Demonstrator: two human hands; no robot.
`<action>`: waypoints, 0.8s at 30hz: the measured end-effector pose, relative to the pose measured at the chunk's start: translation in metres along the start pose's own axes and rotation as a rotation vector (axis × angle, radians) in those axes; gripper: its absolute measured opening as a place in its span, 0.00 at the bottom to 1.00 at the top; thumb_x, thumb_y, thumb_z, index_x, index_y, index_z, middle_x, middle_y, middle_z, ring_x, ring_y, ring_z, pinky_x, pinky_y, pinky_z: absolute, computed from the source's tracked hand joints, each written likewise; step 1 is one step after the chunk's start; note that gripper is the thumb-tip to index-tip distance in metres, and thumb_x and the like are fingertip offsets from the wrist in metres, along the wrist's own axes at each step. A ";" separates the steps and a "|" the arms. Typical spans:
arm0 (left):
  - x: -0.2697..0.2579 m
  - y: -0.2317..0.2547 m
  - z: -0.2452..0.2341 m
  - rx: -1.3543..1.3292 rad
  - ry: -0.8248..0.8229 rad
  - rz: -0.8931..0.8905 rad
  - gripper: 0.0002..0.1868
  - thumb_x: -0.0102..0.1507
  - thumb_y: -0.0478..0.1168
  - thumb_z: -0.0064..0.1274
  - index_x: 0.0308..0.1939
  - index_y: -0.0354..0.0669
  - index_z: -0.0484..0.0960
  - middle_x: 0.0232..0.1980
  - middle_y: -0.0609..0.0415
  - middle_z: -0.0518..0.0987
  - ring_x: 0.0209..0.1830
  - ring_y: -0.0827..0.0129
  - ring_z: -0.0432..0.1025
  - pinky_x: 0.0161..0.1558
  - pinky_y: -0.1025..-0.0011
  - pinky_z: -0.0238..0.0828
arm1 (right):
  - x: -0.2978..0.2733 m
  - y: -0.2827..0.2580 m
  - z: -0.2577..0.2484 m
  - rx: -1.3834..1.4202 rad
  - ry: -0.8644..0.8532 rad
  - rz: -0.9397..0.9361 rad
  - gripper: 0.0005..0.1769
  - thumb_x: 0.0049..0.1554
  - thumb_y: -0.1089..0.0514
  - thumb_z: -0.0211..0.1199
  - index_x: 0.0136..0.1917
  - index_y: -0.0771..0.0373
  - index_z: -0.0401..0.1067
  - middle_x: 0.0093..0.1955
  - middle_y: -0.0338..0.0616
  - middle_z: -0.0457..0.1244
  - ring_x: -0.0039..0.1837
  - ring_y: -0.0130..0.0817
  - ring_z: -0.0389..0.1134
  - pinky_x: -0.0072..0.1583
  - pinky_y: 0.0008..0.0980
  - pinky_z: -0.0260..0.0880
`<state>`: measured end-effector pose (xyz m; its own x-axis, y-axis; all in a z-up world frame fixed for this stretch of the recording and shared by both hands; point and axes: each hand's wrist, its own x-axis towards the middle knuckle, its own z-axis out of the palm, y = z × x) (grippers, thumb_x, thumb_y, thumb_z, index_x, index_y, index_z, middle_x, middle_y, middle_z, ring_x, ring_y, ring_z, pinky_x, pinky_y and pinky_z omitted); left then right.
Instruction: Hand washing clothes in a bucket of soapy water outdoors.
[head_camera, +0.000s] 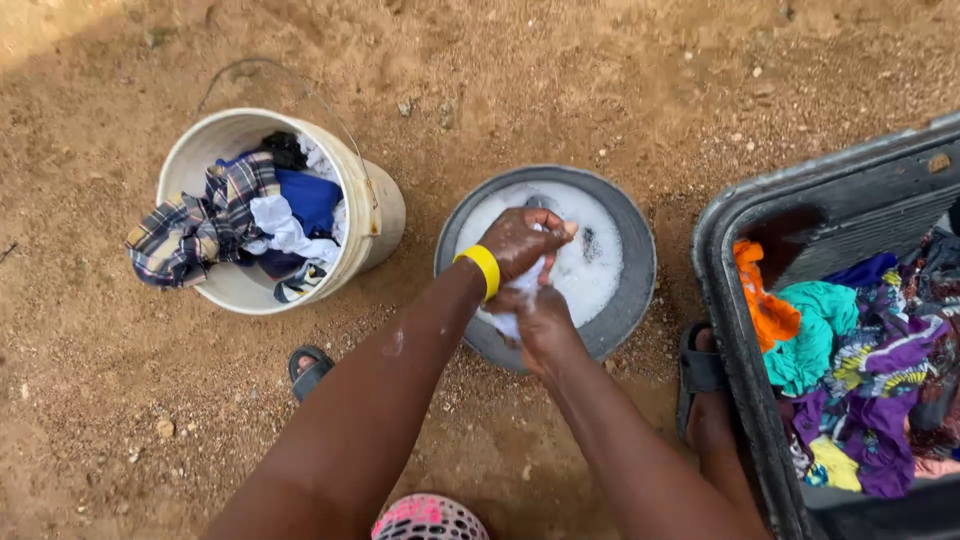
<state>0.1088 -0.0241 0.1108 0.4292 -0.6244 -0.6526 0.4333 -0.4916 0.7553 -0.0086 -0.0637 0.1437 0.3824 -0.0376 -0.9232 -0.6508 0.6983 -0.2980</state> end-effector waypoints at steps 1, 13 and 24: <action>-0.005 -0.004 0.006 -0.020 -0.008 -0.023 0.18 0.64 0.53 0.59 0.38 0.40 0.81 0.21 0.53 0.78 0.24 0.74 0.74 0.38 0.73 0.66 | 0.016 0.020 -0.008 -0.004 0.015 0.027 0.22 0.47 0.61 0.70 0.55 0.60 0.71 0.45 0.44 0.71 0.41 0.32 0.71 0.38 0.36 0.66; 0.009 -0.040 0.037 0.152 0.809 -0.282 0.07 0.57 0.40 0.59 0.36 0.43 0.80 0.38 0.46 0.85 0.39 0.57 0.80 0.45 0.62 0.77 | 0.018 0.028 -0.020 -1.099 0.324 -0.274 0.23 0.46 0.48 0.74 0.51 0.64 0.79 0.52 0.58 0.71 0.57 0.54 0.73 0.57 0.50 0.72; -0.035 -0.036 0.038 0.179 0.697 -0.151 0.38 0.54 0.54 0.71 0.57 0.38 0.69 0.53 0.36 0.79 0.52 0.47 0.76 0.54 0.59 0.72 | 0.021 0.022 -0.024 -0.986 0.292 -0.295 0.41 0.51 0.47 0.75 0.67 0.72 0.60 0.53 0.57 0.70 0.55 0.48 0.76 0.56 0.44 0.75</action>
<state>0.0483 -0.0072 0.1087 0.8054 -0.0400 -0.5914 0.4171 -0.6708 0.6132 -0.0303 -0.0663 0.1126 0.5242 -0.3718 -0.7661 -0.8514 -0.2472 -0.4626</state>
